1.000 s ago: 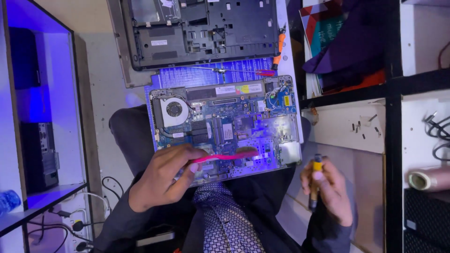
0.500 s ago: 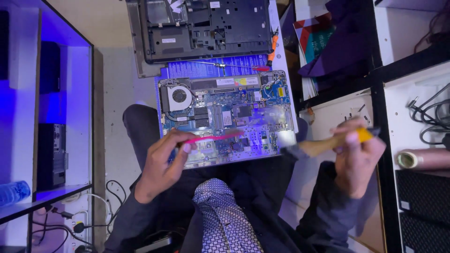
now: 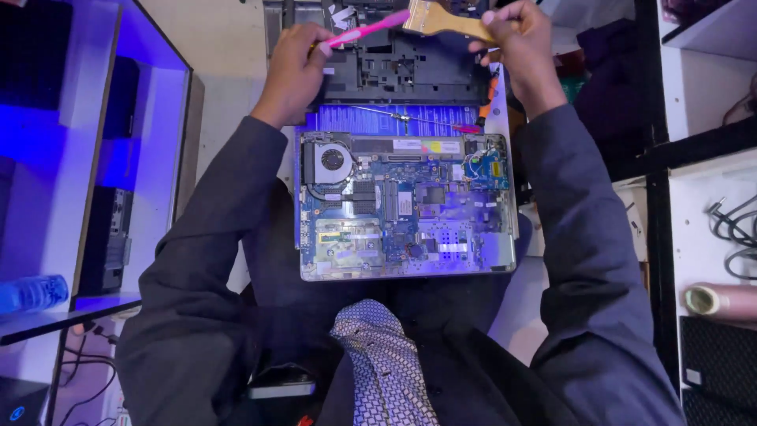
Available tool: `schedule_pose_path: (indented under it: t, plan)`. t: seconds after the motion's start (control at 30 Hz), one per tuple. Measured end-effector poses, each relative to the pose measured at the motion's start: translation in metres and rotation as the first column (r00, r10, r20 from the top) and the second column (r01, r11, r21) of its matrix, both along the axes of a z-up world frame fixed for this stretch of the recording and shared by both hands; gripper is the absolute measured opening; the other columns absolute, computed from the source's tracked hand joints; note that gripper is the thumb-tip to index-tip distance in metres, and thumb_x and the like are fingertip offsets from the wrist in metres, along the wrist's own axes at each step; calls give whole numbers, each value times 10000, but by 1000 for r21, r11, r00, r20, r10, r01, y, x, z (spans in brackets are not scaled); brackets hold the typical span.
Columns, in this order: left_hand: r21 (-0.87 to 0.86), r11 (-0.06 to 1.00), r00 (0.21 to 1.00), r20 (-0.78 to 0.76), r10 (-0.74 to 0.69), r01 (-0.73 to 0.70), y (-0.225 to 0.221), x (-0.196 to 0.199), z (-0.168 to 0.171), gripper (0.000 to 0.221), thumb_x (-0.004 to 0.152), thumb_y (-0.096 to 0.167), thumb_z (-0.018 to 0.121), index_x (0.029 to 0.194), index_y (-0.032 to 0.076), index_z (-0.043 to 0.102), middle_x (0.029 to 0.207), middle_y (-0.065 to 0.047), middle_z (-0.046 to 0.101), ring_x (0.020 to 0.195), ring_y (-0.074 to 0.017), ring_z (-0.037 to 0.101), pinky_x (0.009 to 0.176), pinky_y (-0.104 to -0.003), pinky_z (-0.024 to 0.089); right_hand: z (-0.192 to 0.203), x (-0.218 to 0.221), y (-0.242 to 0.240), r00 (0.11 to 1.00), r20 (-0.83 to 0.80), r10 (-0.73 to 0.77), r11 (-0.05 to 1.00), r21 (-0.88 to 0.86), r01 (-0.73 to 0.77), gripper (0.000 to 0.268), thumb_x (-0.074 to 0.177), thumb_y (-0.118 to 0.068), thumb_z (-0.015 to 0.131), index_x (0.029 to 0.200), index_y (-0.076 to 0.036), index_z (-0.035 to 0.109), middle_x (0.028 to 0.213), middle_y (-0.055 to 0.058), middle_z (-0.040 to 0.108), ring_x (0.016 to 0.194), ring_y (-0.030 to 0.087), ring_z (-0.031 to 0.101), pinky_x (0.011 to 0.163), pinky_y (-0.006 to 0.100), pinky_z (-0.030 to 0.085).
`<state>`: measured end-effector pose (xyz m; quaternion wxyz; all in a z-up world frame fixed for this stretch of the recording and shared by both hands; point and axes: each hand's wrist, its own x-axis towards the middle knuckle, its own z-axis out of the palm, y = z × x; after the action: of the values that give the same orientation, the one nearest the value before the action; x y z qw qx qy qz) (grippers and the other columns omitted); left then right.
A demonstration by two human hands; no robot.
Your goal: Disassembling a laptop to access internal components, including removing screws and disconnecting cables.
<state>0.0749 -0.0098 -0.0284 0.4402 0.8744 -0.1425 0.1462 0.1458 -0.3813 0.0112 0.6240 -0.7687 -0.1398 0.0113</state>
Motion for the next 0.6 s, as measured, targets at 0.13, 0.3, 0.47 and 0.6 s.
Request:
schedule_pose_path:
  t: [0.13,0.3,0.47,0.6]
  plan:
    - [116,991,993,89,-77,66,-9,13,-49,126,1048,52,559,1078,70,681,1021,-130,633,964,-321,537,801,-441,425,-59,25,-21,998,63,-5,997,-75,10,249,1112,-166,739,1026,-129,508,871,86,657,712,173,751,459,224,457]
    - [237,971,971,238,-29,-29,-22,4,-36,78,995,8,640,1038,59,678,1077,-130,606,1049,-340,540,837,-465,441,-41,-1,-17,813,573,104,866,-454,209,177,1084,3,809,1076,-42,638,1047,111,673,914,259,640,734,388,529]
    - [241,970,969,244,-34,-27,-20,0,-33,112,984,47,707,1088,75,675,1066,-95,552,1041,-299,508,825,-436,445,0,-61,3,735,618,277,712,-646,275,224,1038,6,831,1005,-16,611,1057,176,606,978,348,575,737,448,457]
    - [276,960,976,198,-95,38,-16,1,-32,144,979,75,750,1105,82,681,1046,-82,575,1012,-280,497,831,-412,431,14,-96,16,785,223,578,373,-928,-12,130,991,-132,763,999,-10,716,906,134,695,830,317,668,650,437,556]
